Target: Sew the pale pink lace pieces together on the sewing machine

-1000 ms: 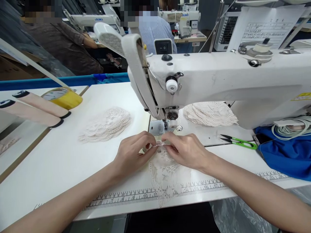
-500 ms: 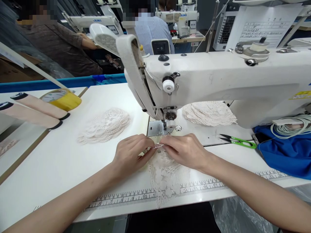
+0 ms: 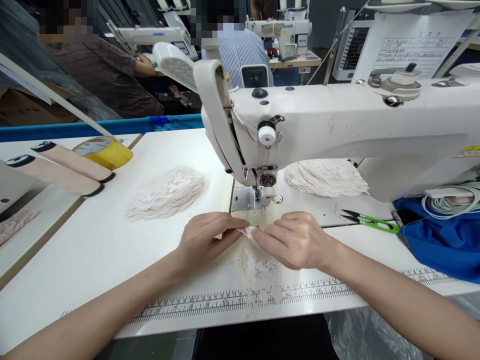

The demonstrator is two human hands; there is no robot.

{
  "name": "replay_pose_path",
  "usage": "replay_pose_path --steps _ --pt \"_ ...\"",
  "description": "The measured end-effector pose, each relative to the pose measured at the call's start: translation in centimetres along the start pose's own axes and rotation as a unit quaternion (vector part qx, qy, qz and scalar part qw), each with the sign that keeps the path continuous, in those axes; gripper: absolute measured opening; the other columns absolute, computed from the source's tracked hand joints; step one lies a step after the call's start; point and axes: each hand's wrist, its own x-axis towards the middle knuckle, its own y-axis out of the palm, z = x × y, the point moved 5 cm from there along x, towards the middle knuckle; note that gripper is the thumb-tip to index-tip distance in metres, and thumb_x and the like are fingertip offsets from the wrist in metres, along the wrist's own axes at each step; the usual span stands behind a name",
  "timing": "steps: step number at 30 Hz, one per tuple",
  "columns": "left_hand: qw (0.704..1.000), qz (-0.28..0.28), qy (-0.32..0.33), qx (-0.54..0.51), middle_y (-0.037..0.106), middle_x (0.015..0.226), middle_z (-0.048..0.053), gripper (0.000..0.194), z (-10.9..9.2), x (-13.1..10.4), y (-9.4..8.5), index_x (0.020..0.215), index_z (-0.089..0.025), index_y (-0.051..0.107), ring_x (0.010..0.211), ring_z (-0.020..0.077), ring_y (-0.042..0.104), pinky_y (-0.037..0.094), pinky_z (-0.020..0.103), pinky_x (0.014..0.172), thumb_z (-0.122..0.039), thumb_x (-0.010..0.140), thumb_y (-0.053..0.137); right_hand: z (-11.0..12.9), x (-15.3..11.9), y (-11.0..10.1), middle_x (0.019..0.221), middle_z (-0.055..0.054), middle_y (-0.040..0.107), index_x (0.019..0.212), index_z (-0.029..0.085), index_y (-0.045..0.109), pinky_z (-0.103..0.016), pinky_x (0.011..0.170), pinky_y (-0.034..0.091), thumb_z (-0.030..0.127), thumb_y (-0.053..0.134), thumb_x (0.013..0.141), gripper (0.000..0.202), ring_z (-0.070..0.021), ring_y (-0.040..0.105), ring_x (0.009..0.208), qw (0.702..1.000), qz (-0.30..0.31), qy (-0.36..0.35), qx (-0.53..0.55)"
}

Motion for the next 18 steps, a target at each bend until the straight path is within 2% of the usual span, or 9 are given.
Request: replay_pose_path --steps 3,5,7,9,10,11,12,14,18 --pt "0.998 0.003 -0.046 -0.042 0.068 0.067 -0.003 0.005 0.1 0.2 -0.3 0.087 -0.018 0.063 0.057 0.0074 0.061 0.047 0.018 0.052 -0.014 0.087 0.059 0.0 0.4 -0.4 0.054 0.005 0.062 0.081 0.012 0.066 -0.021 0.039 0.032 0.005 0.063 0.081 0.008 -0.0055 0.046 0.045 1.0 0.011 -0.002 0.024" --pt "0.984 0.058 -0.122 -0.116 0.068 0.067 -0.002 0.007 0.4 0.3 -0.1 0.082 -0.018 0.065 0.057 0.008 0.062 0.047 0.018 0.05 -0.016 0.087 0.059 -0.5 0.8 -0.6 0.055 0.005 0.062 0.081 0.014 0.066 -0.02 0.04 0.034 0.009 0.06 0.085 0.009 -0.0055 0.047 0.044 0.99 0.065 0.062 0.113" --pt "0.939 0.158 -0.204 -0.227 0.067 0.064 -0.002 0.012 0.3 0.2 0.8 0.078 -0.018 0.066 0.054 0.0087 0.061 0.045 0.018 0.047 -0.02 0.087 0.059 -1.4 1.0 -0.1 0.055 0.005 0.06 0.084 0.016 0.067 -0.019 0.041 0.036 0.018 0.057 0.089 0.011 -0.0052 0.047 0.043 0.933 0.169 0.191 0.254" --pt "0.893 0.232 -0.252 -0.292 0.066 0.061 -0.003 0.015 0.0 0.0 1.6 0.075 -0.018 0.066 0.051 0.0091 0.059 0.043 0.019 0.044 -0.023 0.087 0.059 -2.0 0.5 0.8 0.049 0.007 0.053 0.084 0.019 0.068 -0.018 0.038 0.034 0.028 0.055 0.091 0.017 -0.0056 0.043 0.04 0.835 0.273 0.32 0.355" --pt "0.893 0.242 -0.258 -0.279 0.065 0.06 -0.003 0.015 -0.1 -0.1 1.8 0.074 -0.018 0.065 0.051 0.0094 0.058 0.042 0.02 0.045 -0.022 0.087 0.059 -2.3 0.2 1.1 0.047 0.008 0.05 0.083 0.02 0.068 -0.018 0.038 0.032 0.031 0.055 0.091 0.019 -0.006 0.042 0.039 0.801 0.299 0.36 0.373" --pt "0.909 0.233 -0.255 -0.234 0.064 0.061 -0.003 0.014 0.1 -0.1 2.0 0.073 -0.018 0.064 0.052 0.0101 0.057 0.042 0.022 0.047 -0.021 0.086 0.06 -2.6 0.0 1.5 0.047 0.007 0.049 0.081 0.02 0.069 -0.019 0.038 0.032 0.032 0.056 0.091 0.02 -0.0064 0.042 0.04 0.787 0.311 0.387 0.366" --pt "0.931 0.215 -0.242 -0.168 0.064 0.062 -0.004 0.013 0.3 -0.1 2.0 0.072 -0.019 0.064 0.054 0.0108 0.056 0.042 0.025 0.051 -0.02 0.085 0.061 -3.0 -0.2 1.9 0.048 0.007 0.051 0.08 0.02 0.07 -0.019 0.04 0.032 0.031 0.056 0.09 0.019 -0.0069 0.043 0.042 0.792 0.311 0.402 0.339" --pt "0.965 0.169 -0.201 -0.027 0.065 0.067 -0.003 0.006 0.5 -0.1 2.2 0.077 -0.019 0.063 0.061 0.0134 0.058 0.041 0.03 0.06 -0.019 0.083 0.064 -3.8 -0.5 2.7 0.056 0.004 0.06 0.081 0.02 0.071 -0.021 0.046 0.035 0.025 0.058 0.089 0.017 -0.0078 0.049 0.047 0.83 0.294 0.403 0.251" --pt "0.983 0.091 -0.097 0.127 0.07 0.092 0.005 0.016 0.3 -0.2 2.4 0.098 -0.016 0.062 0.084 0.0205 0.062 0.04 0.034 0.068 -0.024 0.084 0.065 -4.6 -1.1 4.3 0.068 0.002 0.07 0.087 0.021 0.074 -0.022 0.049 0.034 0.02 0.058 0.087 0.016 -0.0071 0.051 0.047 0.869 0.267 0.391 0.142"
